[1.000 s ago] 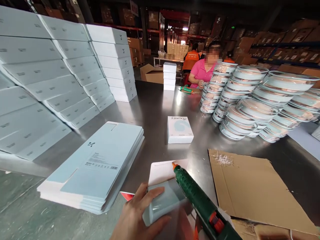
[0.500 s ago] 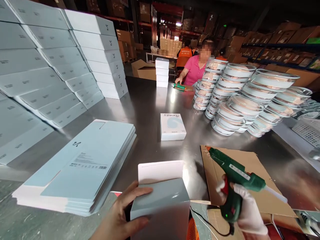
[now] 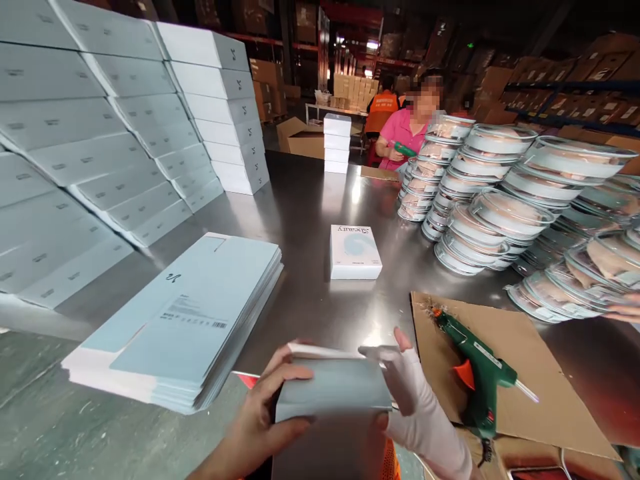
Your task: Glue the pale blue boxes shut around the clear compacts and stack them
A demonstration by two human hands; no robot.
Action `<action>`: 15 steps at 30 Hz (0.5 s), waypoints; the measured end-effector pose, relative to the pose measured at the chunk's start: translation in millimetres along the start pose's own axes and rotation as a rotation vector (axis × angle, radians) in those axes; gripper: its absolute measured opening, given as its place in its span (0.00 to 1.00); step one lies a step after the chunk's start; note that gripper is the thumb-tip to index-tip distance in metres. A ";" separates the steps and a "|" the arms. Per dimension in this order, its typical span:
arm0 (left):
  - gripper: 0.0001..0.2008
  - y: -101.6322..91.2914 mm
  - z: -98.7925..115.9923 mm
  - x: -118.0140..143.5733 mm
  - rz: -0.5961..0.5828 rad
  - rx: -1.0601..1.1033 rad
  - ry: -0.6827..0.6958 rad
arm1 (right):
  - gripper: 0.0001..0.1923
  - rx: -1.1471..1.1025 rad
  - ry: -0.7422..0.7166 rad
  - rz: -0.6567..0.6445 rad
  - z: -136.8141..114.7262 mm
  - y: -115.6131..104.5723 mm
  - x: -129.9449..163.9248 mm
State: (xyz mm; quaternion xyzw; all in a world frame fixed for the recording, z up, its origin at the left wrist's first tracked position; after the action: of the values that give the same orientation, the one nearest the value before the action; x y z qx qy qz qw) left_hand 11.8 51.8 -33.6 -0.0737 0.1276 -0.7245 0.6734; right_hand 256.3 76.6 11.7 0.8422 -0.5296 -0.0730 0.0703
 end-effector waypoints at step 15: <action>0.17 -26.8 22.7 -15.1 -0.036 -0.012 0.128 | 0.37 0.470 -0.203 -0.135 -27.8 6.8 0.7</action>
State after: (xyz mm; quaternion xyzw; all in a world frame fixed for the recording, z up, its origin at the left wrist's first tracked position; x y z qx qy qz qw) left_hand -6.3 66.5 -3.2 -0.0337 0.1735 -0.7387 0.6504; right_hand 256.1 74.3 40.2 0.8572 -0.4789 -0.0363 -0.1859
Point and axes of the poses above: each hand's wrist, its own x-axis away from the middle knuckle, its own y-axis out of the palm, z = x × y, the point moved 6 cm from there along -x, towards the middle knuckle, and after that the axes turned 8 degrees about -x, right-handed, at the moved point
